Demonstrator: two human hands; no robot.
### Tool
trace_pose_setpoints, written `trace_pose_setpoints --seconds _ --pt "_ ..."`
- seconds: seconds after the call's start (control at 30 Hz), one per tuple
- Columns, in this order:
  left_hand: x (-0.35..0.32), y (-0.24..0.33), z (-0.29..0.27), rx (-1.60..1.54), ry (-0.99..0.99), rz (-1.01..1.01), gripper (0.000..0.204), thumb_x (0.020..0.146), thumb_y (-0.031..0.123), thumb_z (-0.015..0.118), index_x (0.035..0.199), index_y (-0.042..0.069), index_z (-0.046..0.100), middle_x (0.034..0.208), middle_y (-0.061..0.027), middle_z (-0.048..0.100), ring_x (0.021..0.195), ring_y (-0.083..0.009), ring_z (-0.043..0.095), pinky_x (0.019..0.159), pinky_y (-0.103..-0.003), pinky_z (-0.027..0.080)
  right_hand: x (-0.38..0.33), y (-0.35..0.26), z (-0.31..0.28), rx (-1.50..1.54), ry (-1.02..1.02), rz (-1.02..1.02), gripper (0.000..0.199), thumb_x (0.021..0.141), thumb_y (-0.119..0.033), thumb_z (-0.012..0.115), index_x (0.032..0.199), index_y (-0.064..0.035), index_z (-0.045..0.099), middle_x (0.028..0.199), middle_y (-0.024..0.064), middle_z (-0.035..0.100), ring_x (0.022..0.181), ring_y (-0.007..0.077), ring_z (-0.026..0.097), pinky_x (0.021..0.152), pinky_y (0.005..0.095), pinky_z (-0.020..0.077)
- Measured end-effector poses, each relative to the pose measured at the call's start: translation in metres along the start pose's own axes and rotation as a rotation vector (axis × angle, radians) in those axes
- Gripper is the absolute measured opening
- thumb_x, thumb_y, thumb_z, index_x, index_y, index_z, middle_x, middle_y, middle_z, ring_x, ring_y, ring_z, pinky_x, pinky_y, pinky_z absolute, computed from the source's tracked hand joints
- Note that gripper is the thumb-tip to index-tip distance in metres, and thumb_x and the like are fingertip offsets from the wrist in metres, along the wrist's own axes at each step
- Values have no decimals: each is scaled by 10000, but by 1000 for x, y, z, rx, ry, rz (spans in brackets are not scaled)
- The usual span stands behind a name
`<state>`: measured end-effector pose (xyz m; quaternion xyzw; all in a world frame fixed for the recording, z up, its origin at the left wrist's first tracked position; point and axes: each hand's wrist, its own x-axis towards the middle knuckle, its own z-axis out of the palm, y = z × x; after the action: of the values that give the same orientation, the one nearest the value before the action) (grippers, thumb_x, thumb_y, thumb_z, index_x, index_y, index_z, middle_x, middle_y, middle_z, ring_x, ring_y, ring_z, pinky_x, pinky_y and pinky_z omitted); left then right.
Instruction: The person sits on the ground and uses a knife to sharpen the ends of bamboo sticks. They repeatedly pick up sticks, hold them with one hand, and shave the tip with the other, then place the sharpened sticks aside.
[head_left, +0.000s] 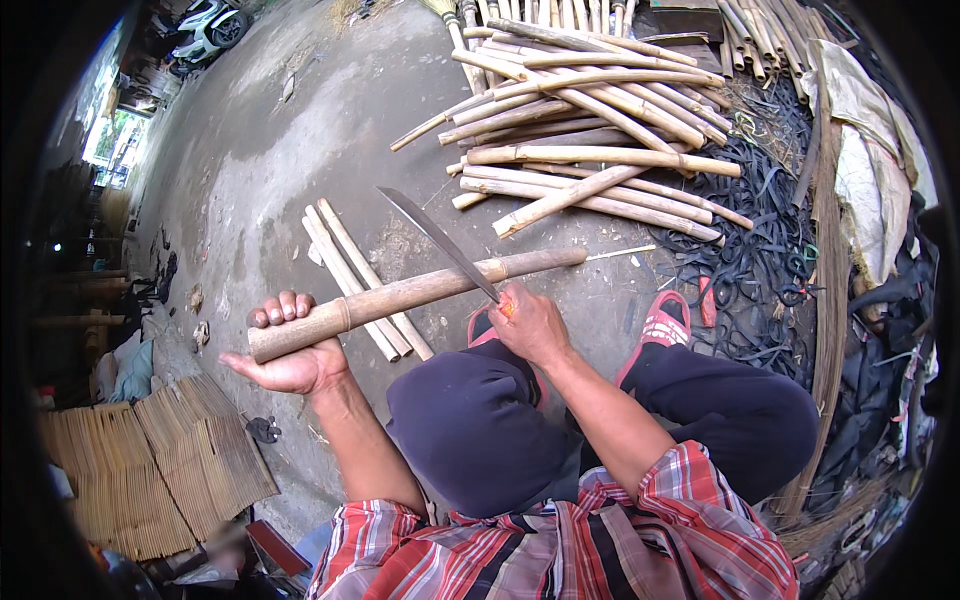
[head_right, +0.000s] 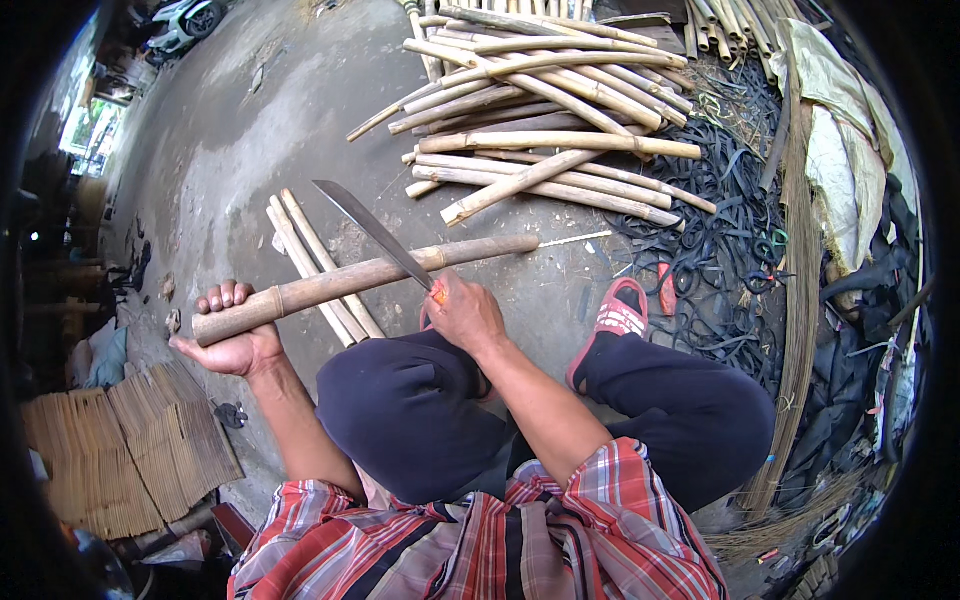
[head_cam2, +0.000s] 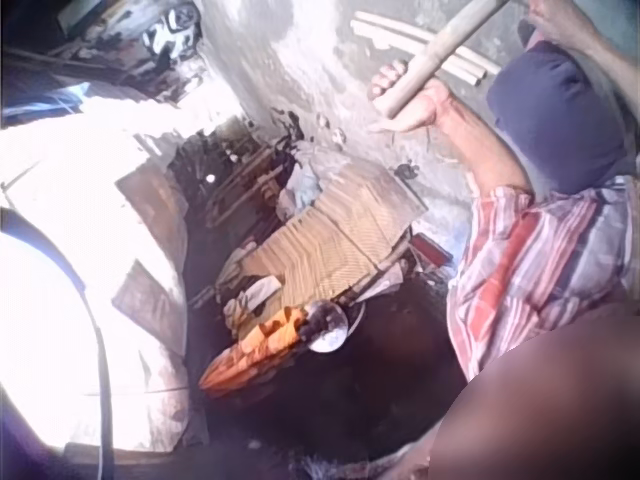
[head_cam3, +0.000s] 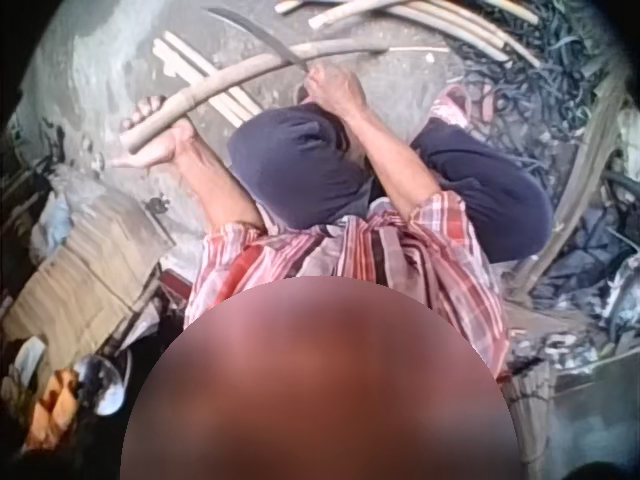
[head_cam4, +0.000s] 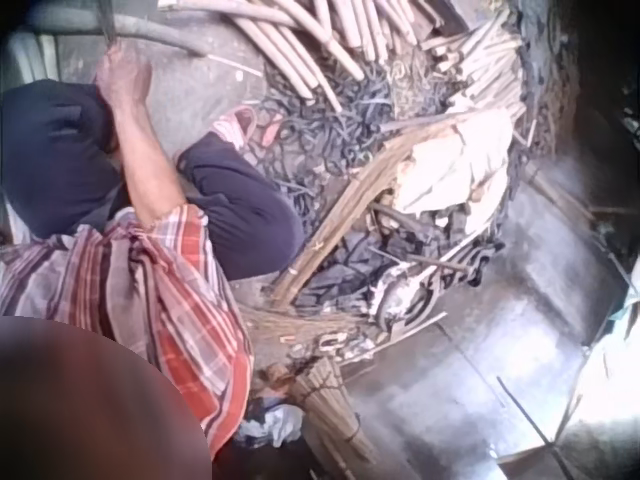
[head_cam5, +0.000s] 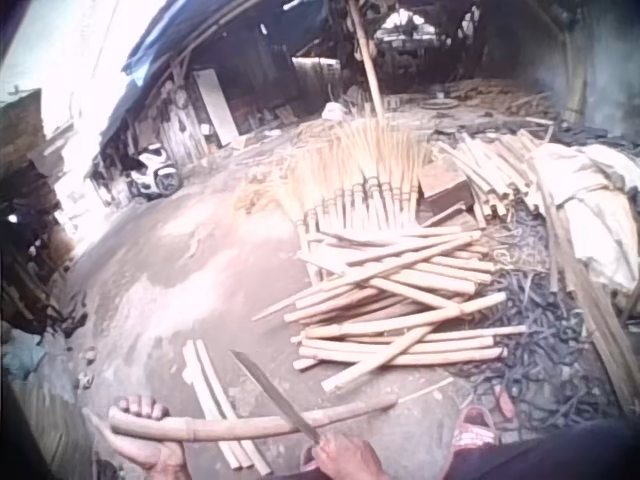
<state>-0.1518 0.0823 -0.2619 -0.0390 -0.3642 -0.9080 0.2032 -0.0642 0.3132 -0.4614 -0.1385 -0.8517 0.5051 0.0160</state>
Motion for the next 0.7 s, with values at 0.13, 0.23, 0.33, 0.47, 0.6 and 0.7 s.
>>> trace_pose_setpoints --seconds 0.13,0.23,0.33,0.47,0.6,0.7 --pt "7 2 -2 57 20 5 636 963 697 462 818 93 600 688 -50 503 615 -194 483 561 -333 416 4 0 -18 -104 4 236 302 926 -297 607 998 -5 632 892 314 684 887 487 674 780 558 542" --pt "16 15 -1 14 -81 -11 570 995 603 448 803 86 591 647 -48 504 574 -179 497 525 -319 445 0 -5 -23 -143 66 363 309 923 -311 616 968 -7 649 909 304 692 893 483 676 777 554 542" --pt "20 25 1 -10 -207 -33 505 1018 521 442 778 87 542 618 -51 500 544 -169 482 500 -314 452 -5 -16 -12 7 -165 -15 329 916 -329 629 985 -10 667 919 285 703 910 469 682 790 543 546" --pt "24 28 6 11 -101 -83 502 1031 517 439 771 97 528 672 -47 507 624 -188 479 601 -337 442 -3 -22 -7 -49 -128 83 323 916 -316 630 998 -5 667 903 285 696 903 479 668 802 560 523" --pt "24 27 5 -47 -163 -132 526 1036 544 428 761 105 521 705 -42 490 696 -198 483 657 -359 419 -1 -16 -11 -105 -76 173 303 890 -298 643 1003 -18 666 911 287 699 889 474 678 816 552 536" --pt "22 22 1 -9 -181 -38 604 1018 636 404 804 91 552 685 -41 474 626 -183 468 577 -331 403 -5 -13 -12 -35 -215 -70 324 906 -302 620 1027 -6 671 926 280 704 900 476 678 816 555 535"
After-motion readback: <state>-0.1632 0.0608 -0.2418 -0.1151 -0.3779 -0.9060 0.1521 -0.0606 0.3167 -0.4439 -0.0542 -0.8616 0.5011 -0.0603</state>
